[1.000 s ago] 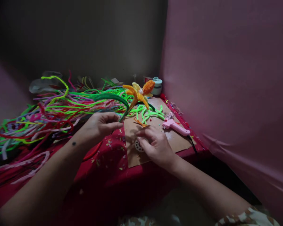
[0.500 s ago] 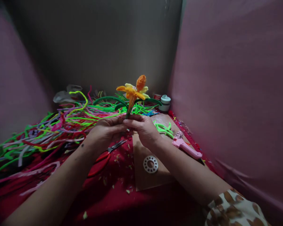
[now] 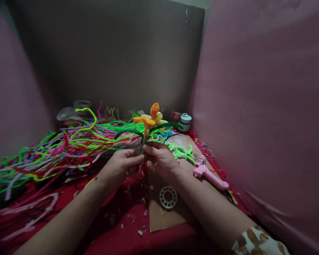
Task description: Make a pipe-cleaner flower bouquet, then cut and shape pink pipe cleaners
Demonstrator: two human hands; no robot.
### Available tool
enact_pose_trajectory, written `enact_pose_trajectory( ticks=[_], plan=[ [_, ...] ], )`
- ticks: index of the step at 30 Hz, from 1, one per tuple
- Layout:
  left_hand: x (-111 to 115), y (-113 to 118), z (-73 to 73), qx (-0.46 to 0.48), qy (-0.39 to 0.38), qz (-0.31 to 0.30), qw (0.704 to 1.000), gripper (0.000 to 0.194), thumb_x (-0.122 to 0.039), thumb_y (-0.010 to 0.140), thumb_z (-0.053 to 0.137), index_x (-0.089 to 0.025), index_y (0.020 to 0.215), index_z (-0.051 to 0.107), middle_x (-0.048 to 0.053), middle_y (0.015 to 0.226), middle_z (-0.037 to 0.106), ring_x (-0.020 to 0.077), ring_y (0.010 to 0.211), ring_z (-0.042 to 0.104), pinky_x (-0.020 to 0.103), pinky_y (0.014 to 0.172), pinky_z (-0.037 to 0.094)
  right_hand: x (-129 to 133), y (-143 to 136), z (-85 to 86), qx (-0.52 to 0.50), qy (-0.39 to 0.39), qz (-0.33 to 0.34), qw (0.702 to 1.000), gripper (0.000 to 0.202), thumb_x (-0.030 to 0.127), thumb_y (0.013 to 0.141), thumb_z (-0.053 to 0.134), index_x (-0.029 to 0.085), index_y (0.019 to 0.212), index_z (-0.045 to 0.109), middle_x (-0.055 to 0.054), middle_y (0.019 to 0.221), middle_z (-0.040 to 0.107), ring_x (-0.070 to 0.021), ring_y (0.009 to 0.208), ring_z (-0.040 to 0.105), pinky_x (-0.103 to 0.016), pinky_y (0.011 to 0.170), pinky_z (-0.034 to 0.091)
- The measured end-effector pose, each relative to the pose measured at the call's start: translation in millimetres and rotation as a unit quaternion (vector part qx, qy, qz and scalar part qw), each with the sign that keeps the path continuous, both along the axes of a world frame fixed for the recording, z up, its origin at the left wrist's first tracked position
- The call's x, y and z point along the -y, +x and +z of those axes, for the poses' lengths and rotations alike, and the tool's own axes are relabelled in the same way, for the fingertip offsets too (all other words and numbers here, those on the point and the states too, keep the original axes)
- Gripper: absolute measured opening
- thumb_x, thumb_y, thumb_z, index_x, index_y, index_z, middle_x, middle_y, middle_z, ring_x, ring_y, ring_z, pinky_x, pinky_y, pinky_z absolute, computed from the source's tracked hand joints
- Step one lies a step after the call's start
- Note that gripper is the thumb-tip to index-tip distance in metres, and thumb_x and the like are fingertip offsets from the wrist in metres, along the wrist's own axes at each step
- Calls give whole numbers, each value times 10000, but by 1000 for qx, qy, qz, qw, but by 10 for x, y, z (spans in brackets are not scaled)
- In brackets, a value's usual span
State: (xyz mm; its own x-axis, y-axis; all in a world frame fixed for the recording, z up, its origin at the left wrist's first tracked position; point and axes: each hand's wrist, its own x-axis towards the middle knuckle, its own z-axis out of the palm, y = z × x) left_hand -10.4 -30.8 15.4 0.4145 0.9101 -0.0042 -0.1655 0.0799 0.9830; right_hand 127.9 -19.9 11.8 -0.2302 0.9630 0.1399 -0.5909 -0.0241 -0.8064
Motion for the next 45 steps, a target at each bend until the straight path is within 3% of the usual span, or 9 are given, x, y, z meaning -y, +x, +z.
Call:
enact_pose_trajectory(
  ticks=[7, 11, 18, 27, 31, 36, 40, 42, 45],
  plan=[
    [42, 28, 6, -37, -1, 22, 999, 274, -351, 647, 702, -136, 631, 533, -74, 414, 381, 31, 363, 271, 190, 382, 166, 5, 5, -43, 5, -9, 10, 1000, 210, 212, 545, 797, 150, 712, 685, 2, 661, 648, -100, 590, 560, -219, 599, 454],
    [37, 48, 15, -70, 51, 69, 994, 253, -350, 634, 696, -129, 722, 611, -69, 437, 424, 41, 379, 290, 203, 398, 189, -5, 26, -37, 14, 20, 7, 1000, 224, 225, 555, 787, 166, 758, 712, -13, 711, 675, -121, 632, 578, -248, 640, 452],
    [44, 78, -25, -131, 150, 142, 970, 188, -289, 640, 665, -139, 579, 569, -66, 511, 416, 57, 497, 322, 201, 485, 264, -4, 23, -39, 44, 55, -38, 997, 163, 260, 632, 742, 188, 778, 733, -9, 667, 672, -123, 636, 584, -280, 702, 440],
    [42, 90, -152, -127, 226, 195, 946, 114, -285, 680, 658, -180, 723, 661, -1, 787, 664, 154, 760, 573, 256, 751, 433, -4, 9, -65, 71, 120, -3, 990, 120, 263, 677, 697, 203, 778, 717, -10, 748, 671, -145, 723, 581, -309, 772, 433],
    [50, 59, -112, -116, 216, 187, 951, 178, -288, 681, 662, -181, 819, 631, -2, 755, 641, 127, 675, 562, 234, 650, 443, -25, 29, -54, 115, 125, -67, 983, 118, 276, 696, 679, 191, 776, 694, 8, 693, 636, -114, 635, 521, -256, 647, 408],
    [25, -19, 70, 10, 111, 254, 961, 236, -289, 677, 648, -173, 852, 539, -56, 630, 524, 60, 435, 418, 197, 431, 348, -5, 44, -25, 179, 127, -96, 971, 148, 318, 746, 633, 174, 780, 629, 2, 656, 634, -111, 585, 511, -241, 564, 375],
    [14, -121, 158, 38, 183, 389, 902, 237, -262, 692, 625, -185, 869, 489, -43, 711, 498, 83, 552, 481, 219, 529, 416, 30, 34, -40, 173, 147, -88, 970, 147, 328, 801, 583, 182, 799, 575, 20, 623, 613, -109, 575, 541, -250, 598, 404],
    [46, -159, 195, -59, 309, 435, 844, 241, -258, 720, 620, -185, 926, 519, 10, 876, 537, 133, 791, 541, 270, 722, 453, 41, 25, -47, 173, 149, -85, 970, 141, 321, 808, 573, 182, 788, 551, 31, 607, 591, -102, 564, 545, -247, 604, 418],
    [83, -180, 225, -245, 467, 410, 744, 249, -284, 749, 618, -198, 982, 591, 53, 1025, 558, 212, 1028, 483, 368, 923, 377, 50, 5, -54, 172, 131, -56, 975, 161, 324, 790, 582, 186, 752, 511, 51, 569, 546, -86, 482, 506, -228, 516, 404]
  ],
)
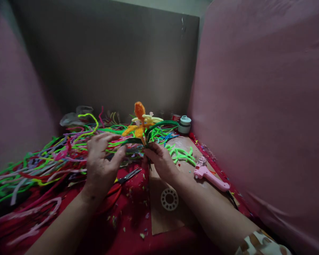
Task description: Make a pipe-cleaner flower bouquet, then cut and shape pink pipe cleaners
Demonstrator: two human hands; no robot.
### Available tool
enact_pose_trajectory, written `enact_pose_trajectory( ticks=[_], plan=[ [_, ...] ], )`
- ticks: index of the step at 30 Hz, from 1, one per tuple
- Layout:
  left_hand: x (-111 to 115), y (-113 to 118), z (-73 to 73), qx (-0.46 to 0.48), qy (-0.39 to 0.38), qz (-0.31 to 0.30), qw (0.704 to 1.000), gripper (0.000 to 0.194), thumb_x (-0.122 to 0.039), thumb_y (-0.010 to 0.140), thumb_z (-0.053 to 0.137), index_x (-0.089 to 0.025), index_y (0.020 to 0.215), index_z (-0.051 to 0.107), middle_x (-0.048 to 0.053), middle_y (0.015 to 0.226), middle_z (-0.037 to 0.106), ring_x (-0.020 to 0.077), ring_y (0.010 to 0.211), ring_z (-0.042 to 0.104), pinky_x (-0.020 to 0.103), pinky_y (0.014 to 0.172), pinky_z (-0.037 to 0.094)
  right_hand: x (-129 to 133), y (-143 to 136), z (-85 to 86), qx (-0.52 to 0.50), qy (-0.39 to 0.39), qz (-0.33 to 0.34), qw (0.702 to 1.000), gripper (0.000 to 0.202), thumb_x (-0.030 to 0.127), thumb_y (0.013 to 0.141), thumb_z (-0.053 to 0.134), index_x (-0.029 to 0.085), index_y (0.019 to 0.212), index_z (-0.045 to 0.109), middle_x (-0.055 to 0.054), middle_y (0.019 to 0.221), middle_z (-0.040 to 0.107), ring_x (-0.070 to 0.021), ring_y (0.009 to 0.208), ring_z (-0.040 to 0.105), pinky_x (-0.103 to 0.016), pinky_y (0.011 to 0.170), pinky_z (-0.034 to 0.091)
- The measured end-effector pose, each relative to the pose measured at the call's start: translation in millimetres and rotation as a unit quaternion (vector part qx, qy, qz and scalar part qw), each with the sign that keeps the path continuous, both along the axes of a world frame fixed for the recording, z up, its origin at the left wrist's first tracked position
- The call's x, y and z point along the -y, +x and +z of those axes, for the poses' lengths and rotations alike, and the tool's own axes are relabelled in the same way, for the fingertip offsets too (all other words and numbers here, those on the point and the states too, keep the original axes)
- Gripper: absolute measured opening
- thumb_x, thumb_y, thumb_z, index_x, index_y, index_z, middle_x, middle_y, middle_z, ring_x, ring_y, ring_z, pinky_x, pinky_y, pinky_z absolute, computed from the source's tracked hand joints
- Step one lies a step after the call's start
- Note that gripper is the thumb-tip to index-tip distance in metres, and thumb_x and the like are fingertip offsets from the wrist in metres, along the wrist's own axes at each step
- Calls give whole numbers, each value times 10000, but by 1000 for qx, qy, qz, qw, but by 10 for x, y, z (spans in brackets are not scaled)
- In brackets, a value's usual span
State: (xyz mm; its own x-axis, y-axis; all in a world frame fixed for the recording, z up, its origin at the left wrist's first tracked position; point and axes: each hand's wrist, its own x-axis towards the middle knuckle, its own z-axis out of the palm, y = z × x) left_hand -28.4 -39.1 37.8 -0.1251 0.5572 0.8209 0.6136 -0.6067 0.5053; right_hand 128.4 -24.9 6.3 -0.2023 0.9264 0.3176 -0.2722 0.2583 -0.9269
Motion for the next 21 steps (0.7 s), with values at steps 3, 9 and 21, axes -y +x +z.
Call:
enact_pose_trajectory(
  ticks=[3, 9, 21],
  plan=[
    [-24, 5, -30, -84, -6, -15, 996, 256, -327, 763, 613, -218, 994, 634, 50, 995, 601, 226, 1014, 484, 383, 921, 371, 16, -18, -7, 20, -10, 35, 999, 182, 338, 788, 577, 184, 736, 496, 64, 530, 510, -64, 395, 416, -203, 407, 323],
    [-49, 6, -50, 59, -171, -142, 973, 226, -366, 693, 672, -194, 837, 640, 24, 829, 636, 177, 790, 561, 290, 737, 450, 54, -6, -31, 36, -26, 98, 994, 204, 363, 778, 597, 173, 809, 531, 63, 556, 472, -44, 431, 346, -185, 419, 247],
    [6, 81, 18, 183, -265, -225, 920, 117, -261, 650, 667, -153, 669, 627, -7, 655, 598, 123, 619, 532, 234, 605, 444, 144, -141, -42, 20, -85, 31, 996, 205, 348, 733, 607, 181, 692, 496, 77, 518, 418, -35, 393, 316, -188, 387, 235]
  ],
)
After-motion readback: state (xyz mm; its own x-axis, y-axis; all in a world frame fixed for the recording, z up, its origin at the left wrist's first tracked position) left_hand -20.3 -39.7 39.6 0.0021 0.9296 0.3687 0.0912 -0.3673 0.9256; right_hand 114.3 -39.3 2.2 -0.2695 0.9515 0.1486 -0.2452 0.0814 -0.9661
